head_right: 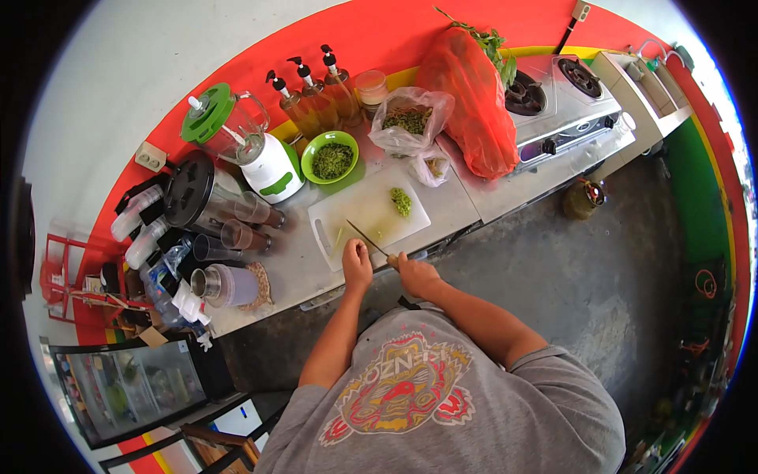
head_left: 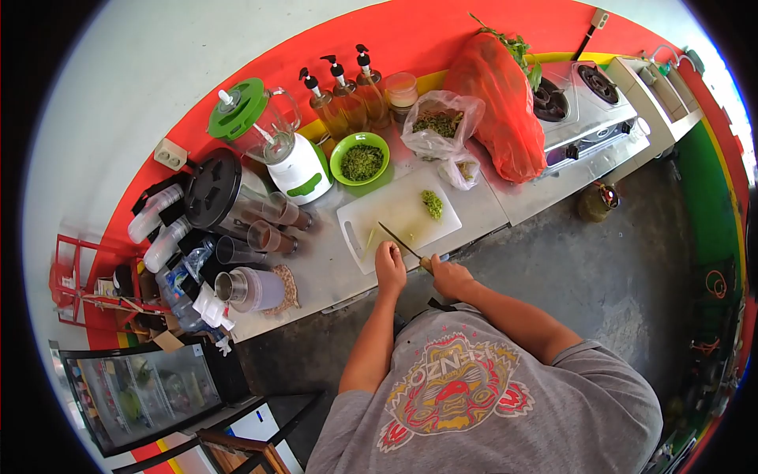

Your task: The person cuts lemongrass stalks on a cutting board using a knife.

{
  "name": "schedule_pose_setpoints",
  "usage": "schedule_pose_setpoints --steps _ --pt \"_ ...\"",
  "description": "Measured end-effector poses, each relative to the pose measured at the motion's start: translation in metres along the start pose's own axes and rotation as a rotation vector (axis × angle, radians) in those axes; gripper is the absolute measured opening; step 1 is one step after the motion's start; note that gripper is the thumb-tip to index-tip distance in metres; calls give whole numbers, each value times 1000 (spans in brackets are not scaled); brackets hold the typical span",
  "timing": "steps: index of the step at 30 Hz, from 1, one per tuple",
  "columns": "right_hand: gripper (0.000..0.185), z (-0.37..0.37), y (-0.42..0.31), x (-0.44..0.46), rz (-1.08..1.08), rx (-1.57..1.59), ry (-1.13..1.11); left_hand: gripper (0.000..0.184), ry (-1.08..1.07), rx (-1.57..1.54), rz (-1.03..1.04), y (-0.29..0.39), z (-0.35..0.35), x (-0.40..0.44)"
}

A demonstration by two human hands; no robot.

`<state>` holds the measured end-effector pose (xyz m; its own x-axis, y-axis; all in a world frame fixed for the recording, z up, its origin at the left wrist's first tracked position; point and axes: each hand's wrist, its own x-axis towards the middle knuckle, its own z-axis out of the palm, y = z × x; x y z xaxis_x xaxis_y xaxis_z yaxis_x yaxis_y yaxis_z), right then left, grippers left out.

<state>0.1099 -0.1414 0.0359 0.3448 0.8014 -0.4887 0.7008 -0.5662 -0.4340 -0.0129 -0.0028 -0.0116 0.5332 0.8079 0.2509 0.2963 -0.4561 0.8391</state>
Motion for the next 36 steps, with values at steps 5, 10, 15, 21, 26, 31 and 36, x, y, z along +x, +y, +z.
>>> schedule_pose_setpoints --steps 5,10,15,21,26,31,36 --pt "35 -16 23 -3 40 -33 41 3 9 -8 -12 -3 4 -4" --pt "35 -34 42 3 75 -66 76 4 55 16 39 1 6 -5" --pt "41 -63 50 8 91 -131 88 4 95 21 47 5 8 -5" --pt "46 -72 45 13 74 -159 80 6 126 34 44 4 6 -3" --pt "49 -60 39 14 -27 6 165 10 67 -225 -254 15 -25 9" --pt "48 -30 38 12 -133 95 174 18 349 66 -130 -9 -44 16" --pt "44 -10 31 3 -171 187 244 18 292 297 -122 -19 -44 12"
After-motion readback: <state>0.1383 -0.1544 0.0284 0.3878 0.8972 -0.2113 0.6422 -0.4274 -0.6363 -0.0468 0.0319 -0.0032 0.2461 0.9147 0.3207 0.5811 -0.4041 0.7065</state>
